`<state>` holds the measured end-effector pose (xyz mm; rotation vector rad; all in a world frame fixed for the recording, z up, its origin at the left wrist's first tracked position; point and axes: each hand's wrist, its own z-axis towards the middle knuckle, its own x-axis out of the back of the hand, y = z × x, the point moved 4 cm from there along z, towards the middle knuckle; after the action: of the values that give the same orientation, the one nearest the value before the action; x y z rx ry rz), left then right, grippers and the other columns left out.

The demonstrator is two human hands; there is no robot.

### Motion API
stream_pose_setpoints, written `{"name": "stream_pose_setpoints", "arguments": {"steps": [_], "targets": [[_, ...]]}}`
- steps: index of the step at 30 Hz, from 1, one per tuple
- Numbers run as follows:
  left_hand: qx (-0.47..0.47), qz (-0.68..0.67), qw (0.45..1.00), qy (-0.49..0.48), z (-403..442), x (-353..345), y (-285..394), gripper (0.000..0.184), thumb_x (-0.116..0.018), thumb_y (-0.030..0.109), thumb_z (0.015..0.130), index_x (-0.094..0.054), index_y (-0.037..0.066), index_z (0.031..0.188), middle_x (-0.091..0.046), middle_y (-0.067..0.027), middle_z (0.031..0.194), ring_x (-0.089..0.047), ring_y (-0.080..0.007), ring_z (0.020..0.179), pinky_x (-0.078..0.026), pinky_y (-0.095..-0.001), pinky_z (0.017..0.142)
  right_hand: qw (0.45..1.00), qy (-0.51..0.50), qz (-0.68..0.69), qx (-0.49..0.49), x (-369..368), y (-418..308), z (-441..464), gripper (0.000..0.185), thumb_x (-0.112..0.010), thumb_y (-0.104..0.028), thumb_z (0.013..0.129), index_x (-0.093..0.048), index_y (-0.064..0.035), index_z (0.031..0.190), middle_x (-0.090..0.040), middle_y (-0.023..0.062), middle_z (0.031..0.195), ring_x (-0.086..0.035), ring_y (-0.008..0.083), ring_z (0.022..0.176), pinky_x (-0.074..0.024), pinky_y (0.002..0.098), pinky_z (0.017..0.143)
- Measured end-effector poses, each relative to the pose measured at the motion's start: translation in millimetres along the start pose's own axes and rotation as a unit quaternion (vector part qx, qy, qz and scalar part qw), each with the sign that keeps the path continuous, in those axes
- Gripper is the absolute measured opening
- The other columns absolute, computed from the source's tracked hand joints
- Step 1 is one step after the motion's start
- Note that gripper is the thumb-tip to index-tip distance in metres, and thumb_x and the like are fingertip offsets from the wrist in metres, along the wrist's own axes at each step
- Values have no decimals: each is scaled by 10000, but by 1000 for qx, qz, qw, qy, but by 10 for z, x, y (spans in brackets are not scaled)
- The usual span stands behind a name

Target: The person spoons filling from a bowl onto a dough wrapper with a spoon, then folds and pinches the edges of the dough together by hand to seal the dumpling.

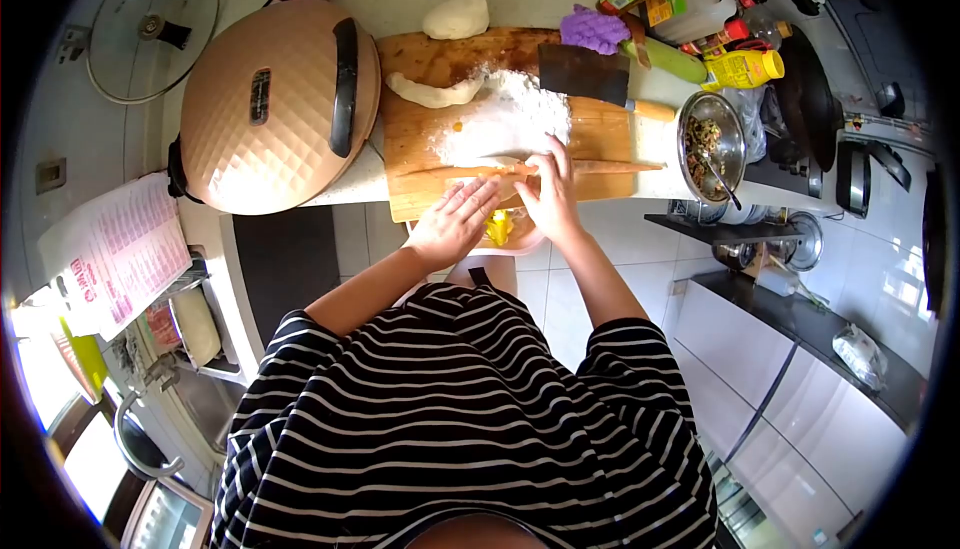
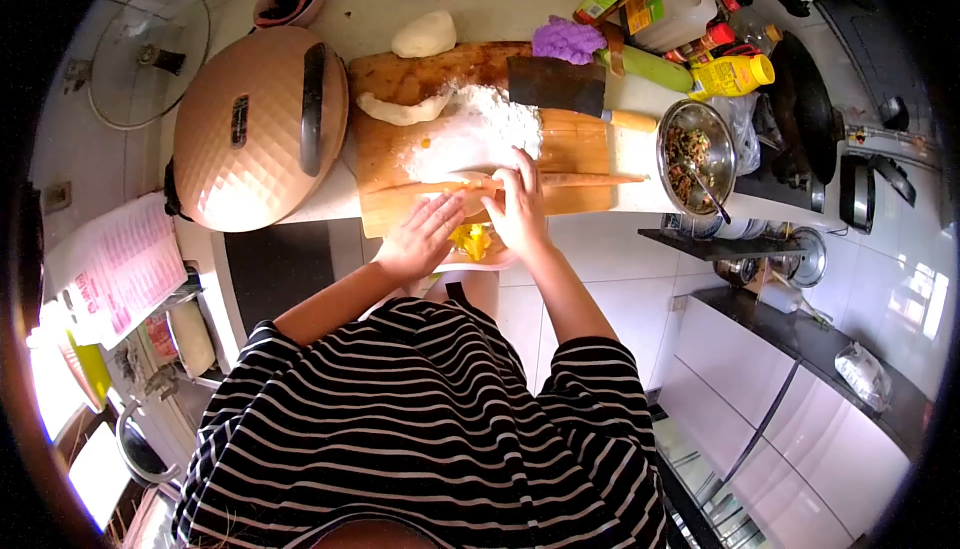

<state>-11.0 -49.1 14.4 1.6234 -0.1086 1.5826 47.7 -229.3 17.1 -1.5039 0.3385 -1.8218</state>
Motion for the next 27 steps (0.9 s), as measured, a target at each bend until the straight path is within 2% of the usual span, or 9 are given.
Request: {"name": "stream_pose_setpoints", "arguments": {"steps": [2, 3, 6, 7, 14, 18, 22, 24, 27], "targets": [[23, -1, 999, -34, 5, -70, -13, 650, -614, 204, 834, -389, 56, 1426, -350, -101, 1512, -344, -267, 1388, -290, -439, 1130, 998, -50, -19, -13, -3, 82, 13, 326, -726, -65, 746, -528, -62, 1005, -430, 189, 1356, -450, 407, 1226, -381, 483, 1019], [11, 1, 999, -39, 13, -88, -16, 661, -612, 209, 838, -374, 60, 1437, -345, -97, 1517, -336, -262, 1395, -287, -432, 1135, 1000, -19, -12, -9, 1, 106, 61, 259, -732, -92, 745, -573, -64, 947, -500, 152, 1254, -489, 373, 1163, -409, 466, 972], [14, 1, 998, -53, 2, -125, -6, 678, -610, 232, 846, -356, 70, 1453, -332, -86, 1526, -310, -250, 1410, -278, -413, 1145, 998, -60, -34, -9, -12, 197, 234, 193, -720, -114, 758, -606, -57, 903, -554, 130, 1113, -521, 352, 1058, -427, 454, 906], [21, 0, 998, -57, 2, -129, 3, 681, -610, 240, 847, -355, 73, 1456, -328, -83, 1529, -302, -246, 1415, -275, -406, 1147, 999, -18, -48, 8, 23, 142, 298, 165, -717, -136, 765, -625, -56, 877, -569, 118, 1010, -531, 341, 982, -437, 446, 856], [27, 12, 997, -70, -17, -149, -2, 685, -592, 269, 866, -330, 86, 1473, -307, -74, 1540, -280, -239, 1425, -256, -393, 1157, 996, 77, 7, -35, -70, 81, 380, 214, -690, -119, 803, -603, -51, 986, -572, 152, 1050, -541, 354, 1000, -442, 452, 873], [33, -2, 997, -69, -12, -175, -11, 685, -590, 241, 864, -321, 75, 1472, -269, -66, 1558, -264, -230, 1432, -263, -391, 1153, 998, -38, -33, 27, -119, -19, 157, 285, -665, -83, 823, -603, -65, 1101, -584, 130, 1124, -537, 341, 1072, -445, 425, 918], [30, -14, 997, -65, -12, -154, 6, 683, -589, 233, 864, -320, 78, 1471, -262, -60, 1561, -258, -228, 1434, -260, -386, 1155, 999, -25, -7, 19, -147, 122, 311, 230, -690, -66, 792, -672, -72, 1021, -593, 108, 1086, -547, 319, 1045, -459, 410, 904], [34, -17, 997, -70, -12, -143, 6, 677, -589, 230, 863, -325, 78, 1468, -256, -60, 1562, -254, -227, 1434, -255, -384, 1157, 1000, 12, 7, 9, -153, 147, 463, 129, -689, -81, 793, -699, -49, 917, -608, 109, 1023, -566, 308, 992, -489, 402, 824], [33, -21, 996, -75, -7, -134, 11, 668, -590, 228, 862, -334, 78, 1461, -250, -59, 1565, -252, -227, 1435, -251, -383, 1159, 999, -32, -3, -2, -200, 169, 552, 202, -664, -83, 809, -670, -55, 1009, -604, 112, 1032, -555, 323, 1008, -457, 409, 870]]}}
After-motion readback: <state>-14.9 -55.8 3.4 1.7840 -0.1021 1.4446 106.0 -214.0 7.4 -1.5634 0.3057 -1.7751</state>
